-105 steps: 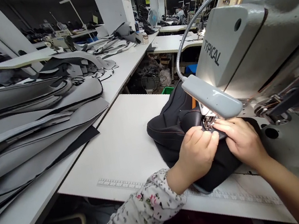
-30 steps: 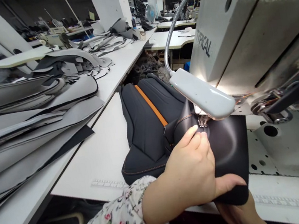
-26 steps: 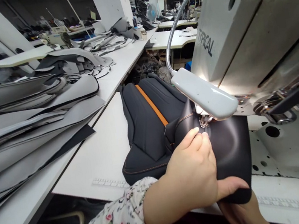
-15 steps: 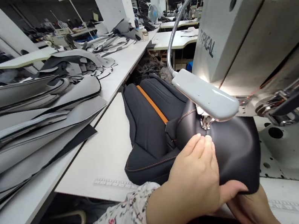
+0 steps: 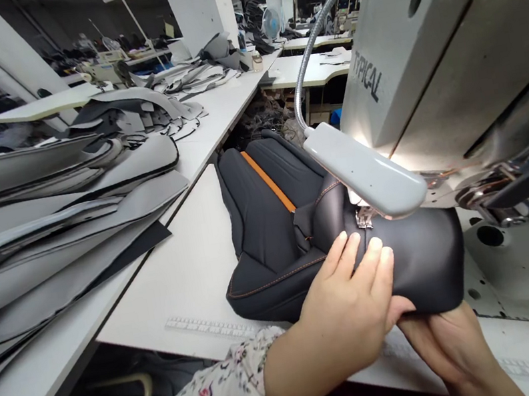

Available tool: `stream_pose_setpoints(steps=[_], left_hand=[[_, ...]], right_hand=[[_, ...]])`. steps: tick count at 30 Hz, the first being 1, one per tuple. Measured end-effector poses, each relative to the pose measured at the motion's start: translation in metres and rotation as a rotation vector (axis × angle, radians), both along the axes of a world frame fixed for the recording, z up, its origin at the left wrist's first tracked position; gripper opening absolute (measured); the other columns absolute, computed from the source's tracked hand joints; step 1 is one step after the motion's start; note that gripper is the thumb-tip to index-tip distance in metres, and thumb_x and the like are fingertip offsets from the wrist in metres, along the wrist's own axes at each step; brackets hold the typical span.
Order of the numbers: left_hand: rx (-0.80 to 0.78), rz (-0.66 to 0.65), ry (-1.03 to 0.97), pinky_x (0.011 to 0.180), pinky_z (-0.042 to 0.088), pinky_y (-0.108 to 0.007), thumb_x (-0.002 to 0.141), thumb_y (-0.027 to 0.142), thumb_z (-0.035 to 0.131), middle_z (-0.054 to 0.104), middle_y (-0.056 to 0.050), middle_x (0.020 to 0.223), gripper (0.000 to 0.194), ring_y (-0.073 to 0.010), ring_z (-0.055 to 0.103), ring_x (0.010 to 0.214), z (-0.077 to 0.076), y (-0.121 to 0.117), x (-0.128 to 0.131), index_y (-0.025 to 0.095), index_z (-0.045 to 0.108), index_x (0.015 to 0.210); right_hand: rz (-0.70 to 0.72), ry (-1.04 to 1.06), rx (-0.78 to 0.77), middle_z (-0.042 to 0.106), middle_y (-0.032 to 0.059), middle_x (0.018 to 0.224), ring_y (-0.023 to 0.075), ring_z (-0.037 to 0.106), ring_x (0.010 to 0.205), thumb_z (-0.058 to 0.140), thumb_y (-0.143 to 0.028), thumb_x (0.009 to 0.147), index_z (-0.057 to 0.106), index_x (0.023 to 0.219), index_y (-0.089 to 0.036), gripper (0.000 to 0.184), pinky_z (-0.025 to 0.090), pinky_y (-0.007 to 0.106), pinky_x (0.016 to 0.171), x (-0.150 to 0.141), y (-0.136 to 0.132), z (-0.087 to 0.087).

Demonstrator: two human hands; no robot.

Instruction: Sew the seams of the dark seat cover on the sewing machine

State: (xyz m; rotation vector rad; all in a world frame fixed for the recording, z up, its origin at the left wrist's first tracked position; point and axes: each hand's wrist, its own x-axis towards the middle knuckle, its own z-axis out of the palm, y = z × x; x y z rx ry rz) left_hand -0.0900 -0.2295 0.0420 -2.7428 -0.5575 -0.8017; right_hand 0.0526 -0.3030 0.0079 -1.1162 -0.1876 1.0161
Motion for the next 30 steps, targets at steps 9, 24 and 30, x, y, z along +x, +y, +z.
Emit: stream_pose_setpoints(steps=[9,24,30], left_hand=[[-0.039,0.077,0.030,0.113,0.042,-0.066,0.111,0.049,0.038,0.055,-0.008,0.156,0.054,-0.0417,0.053,0.138,-0.001,0.002,0.014,0.015,0.059,0.147],[-0.054,0.110,0.017,0.112,0.041,-0.072,0.110,0.044,0.042,0.052,-0.005,0.159,0.047,-0.0461,0.051,0.141,-0.004,0.017,0.033,0.020,0.060,0.146],[-0.108,-0.040,-0.024,0.118,0.033,-0.074,0.108,0.050,0.045,0.049,-0.008,0.161,0.056,-0.0499,0.036,0.150,-0.011,0.022,0.018,0.018,0.052,0.153]], right_hand=[[0.053,0.040,0.049,0.072,0.0086,0.134,0.0304,0.065,0.127,0.088,-0.038,0.068,0.075,0.124,-0.029,0.058,0.059,0.046,0.103,0.017,0.012,-0.003],[0.161,0.057,0.089,0.073,0.0066,0.130,0.0224,0.071,0.111,0.068,-0.028,0.081,0.076,0.119,-0.027,0.039,0.064,0.031,0.080,0.035,0.026,-0.002],[0.185,-0.059,0.075,0.078,0.0071,0.110,0.0282,0.070,0.110,0.078,-0.028,0.068,0.078,0.108,-0.022,0.041,0.061,0.041,0.091,0.046,0.021,-0.012]])
